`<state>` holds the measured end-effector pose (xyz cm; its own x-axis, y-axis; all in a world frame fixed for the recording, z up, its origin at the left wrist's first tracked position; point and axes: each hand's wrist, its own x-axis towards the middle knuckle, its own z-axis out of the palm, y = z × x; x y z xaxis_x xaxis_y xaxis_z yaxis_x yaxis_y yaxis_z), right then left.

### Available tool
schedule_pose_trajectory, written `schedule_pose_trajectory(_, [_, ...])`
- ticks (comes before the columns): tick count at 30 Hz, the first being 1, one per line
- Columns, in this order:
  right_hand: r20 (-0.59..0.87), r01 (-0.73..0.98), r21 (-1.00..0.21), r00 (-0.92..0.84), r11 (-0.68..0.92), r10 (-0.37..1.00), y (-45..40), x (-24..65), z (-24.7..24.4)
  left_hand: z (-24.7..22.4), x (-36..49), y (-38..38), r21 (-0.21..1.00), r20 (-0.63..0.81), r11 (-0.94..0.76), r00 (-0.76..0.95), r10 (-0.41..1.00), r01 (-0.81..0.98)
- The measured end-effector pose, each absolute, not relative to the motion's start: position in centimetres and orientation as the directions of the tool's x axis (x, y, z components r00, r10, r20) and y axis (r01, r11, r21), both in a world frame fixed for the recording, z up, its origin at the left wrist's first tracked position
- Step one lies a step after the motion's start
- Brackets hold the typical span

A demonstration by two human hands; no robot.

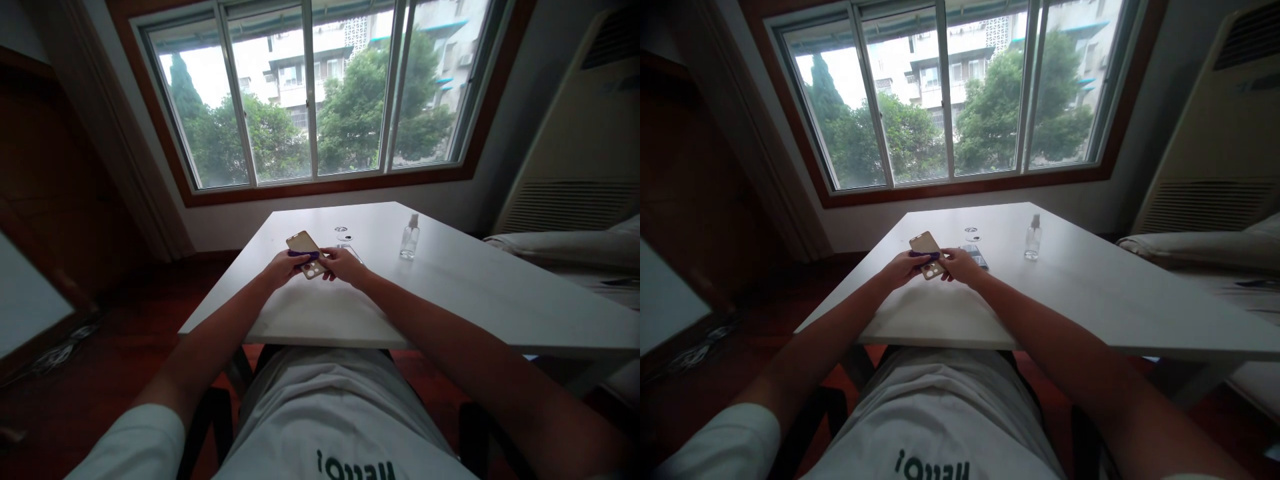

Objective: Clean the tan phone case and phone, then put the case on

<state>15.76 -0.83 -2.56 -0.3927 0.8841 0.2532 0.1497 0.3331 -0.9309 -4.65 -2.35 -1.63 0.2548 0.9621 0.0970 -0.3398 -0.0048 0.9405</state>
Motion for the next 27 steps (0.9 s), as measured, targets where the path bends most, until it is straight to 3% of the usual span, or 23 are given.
schedule_pose_trajectory(9, [0.285,0.184,-0.901,-0.432,0.392,0.856,-0.8,15.4,-2.8,-1.7,-4.7,-1.9,0.922,0.097,-0.049,0.106,0.99,-0.384])
schedule_pose_trajectory(17, [0.071,0.251,-0.948,-0.434,0.196,0.898,-0.9,17.3,-0.7,-1.2,-5.9,-1.1,0.913,0.123,-0.129,-0.041,0.992,-0.387])
schedule_pose_trajectory(22, [0.193,0.142,-0.966,-0.169,0.217,0.967,-0.1,18.9,0.5,-0.7,-5.9,-1.1,0.924,0.127,-0.13,-0.033,0.991,-0.36])
schedule_pose_trajectory(27, [0.316,0.047,-0.949,0.07,0.313,0.946,0.7,19.1,0.2,-0.3,-5.1,-2.7,0.967,0.145,-0.103,0.174,0.974,-0.233])
